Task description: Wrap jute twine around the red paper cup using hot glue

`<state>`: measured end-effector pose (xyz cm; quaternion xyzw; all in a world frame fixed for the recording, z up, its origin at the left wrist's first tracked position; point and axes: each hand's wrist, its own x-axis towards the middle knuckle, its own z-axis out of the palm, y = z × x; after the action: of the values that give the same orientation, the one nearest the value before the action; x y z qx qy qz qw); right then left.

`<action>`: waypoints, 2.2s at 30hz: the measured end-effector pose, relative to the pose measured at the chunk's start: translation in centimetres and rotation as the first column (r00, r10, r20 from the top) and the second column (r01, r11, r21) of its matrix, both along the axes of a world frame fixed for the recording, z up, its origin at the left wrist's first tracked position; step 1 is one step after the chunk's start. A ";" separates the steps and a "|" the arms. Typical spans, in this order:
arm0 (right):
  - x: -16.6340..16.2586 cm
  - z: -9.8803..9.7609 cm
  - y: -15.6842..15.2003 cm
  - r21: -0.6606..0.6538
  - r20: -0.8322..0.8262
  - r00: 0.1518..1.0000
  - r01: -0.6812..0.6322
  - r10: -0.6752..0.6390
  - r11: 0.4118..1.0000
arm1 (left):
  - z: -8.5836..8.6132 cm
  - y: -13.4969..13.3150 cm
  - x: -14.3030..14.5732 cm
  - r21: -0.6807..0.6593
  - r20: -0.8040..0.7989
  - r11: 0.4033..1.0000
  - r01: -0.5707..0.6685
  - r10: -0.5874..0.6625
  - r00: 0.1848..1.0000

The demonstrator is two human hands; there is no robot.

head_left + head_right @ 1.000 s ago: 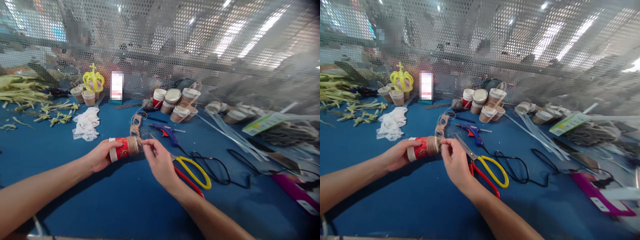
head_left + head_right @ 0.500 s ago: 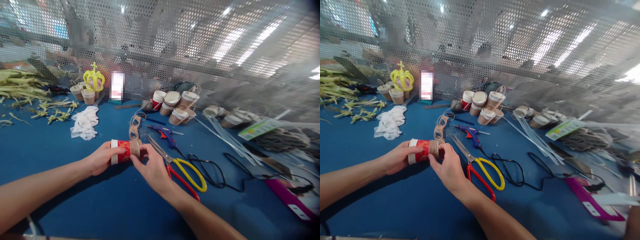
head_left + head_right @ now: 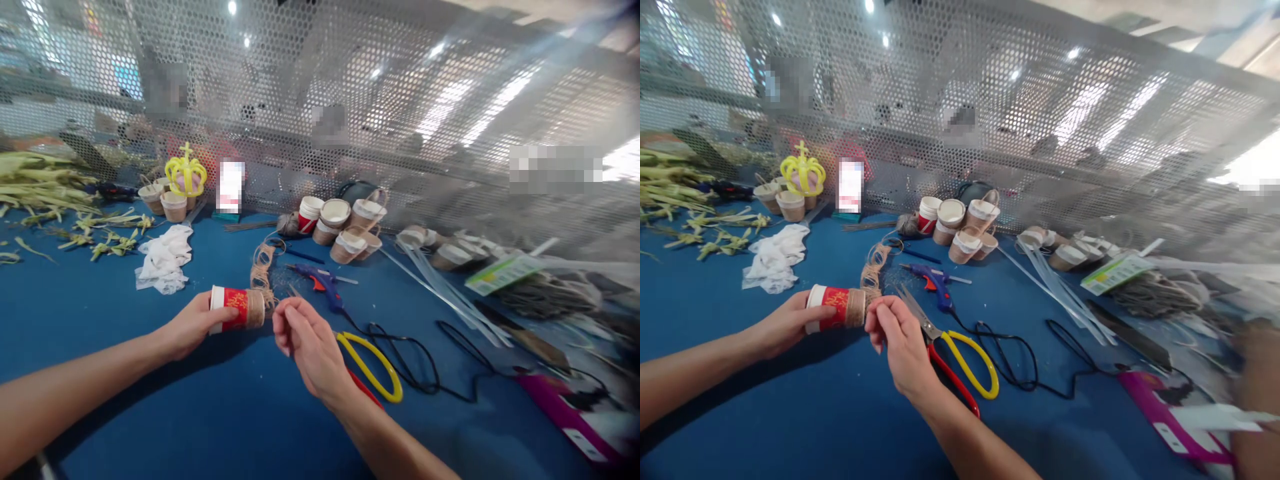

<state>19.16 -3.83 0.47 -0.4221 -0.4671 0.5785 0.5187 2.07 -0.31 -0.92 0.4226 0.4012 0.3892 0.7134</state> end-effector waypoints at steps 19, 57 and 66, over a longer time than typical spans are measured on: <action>-0.1 -0.6 0.3 0.062 0.450 0.893 -0.048 0.015 0.997 | 1.2 -0.4 -0.8 0.021 -0.044 0.969 0.248 -0.247 0.968; -1.6 -0.1 9.7 -0.046 0.451 0.874 -0.182 0.183 0.982 | 2.1 -1.8 -0.8 0.089 -0.352 0.785 0.613 -0.551 0.757; -2.8 2.1 19.2 0.076 0.751 0.658 -0.169 0.055 0.983 | 2.1 -1.7 -1.1 0.093 -0.270 0.765 0.637 -0.597 0.756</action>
<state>16.36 15.32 2.61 -0.5547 -0.7025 0.3521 0.2736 1.01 -1.99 1.19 0.6348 0.2800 0.1155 0.7108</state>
